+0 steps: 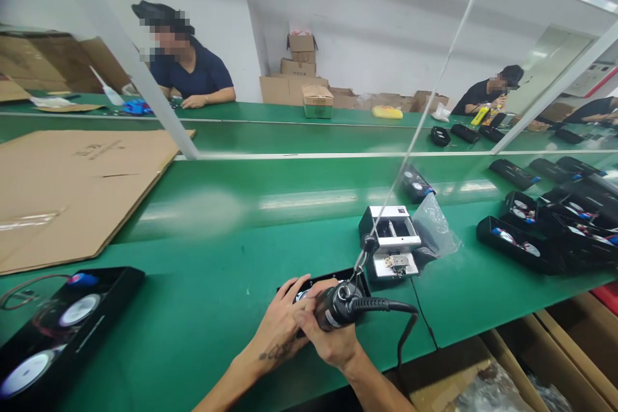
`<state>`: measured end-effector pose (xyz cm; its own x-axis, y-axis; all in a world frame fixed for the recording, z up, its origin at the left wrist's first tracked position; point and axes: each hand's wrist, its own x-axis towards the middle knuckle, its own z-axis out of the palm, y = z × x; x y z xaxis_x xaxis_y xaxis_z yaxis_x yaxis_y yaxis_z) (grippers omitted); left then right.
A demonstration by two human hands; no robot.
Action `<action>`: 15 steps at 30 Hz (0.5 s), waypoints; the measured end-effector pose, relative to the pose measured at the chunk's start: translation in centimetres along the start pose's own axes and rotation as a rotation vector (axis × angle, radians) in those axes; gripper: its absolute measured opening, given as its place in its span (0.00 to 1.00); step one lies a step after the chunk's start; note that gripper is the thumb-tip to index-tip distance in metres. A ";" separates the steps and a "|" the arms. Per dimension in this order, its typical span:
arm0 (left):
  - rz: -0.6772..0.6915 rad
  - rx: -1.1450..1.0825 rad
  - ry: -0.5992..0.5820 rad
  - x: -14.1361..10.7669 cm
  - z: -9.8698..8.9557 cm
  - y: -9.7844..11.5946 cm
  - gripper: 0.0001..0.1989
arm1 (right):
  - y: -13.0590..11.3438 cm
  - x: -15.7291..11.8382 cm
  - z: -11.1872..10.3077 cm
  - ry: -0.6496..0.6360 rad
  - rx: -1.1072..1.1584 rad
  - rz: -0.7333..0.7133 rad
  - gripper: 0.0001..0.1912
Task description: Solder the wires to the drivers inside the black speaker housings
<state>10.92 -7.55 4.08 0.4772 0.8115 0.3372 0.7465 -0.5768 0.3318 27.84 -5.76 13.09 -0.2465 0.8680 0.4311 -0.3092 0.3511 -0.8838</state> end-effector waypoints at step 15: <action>0.011 0.039 0.042 -0.3 1.2 -0.6 0.12 | 0.8 -0.4 -0.1 -0.003 -0.086 0.062 0.11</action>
<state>10.86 -7.37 2.71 0.4659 0.8000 0.3780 0.7590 -0.5809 0.2940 27.77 -5.83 12.21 -0.2659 0.8876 0.3760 -0.2138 0.3261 -0.9209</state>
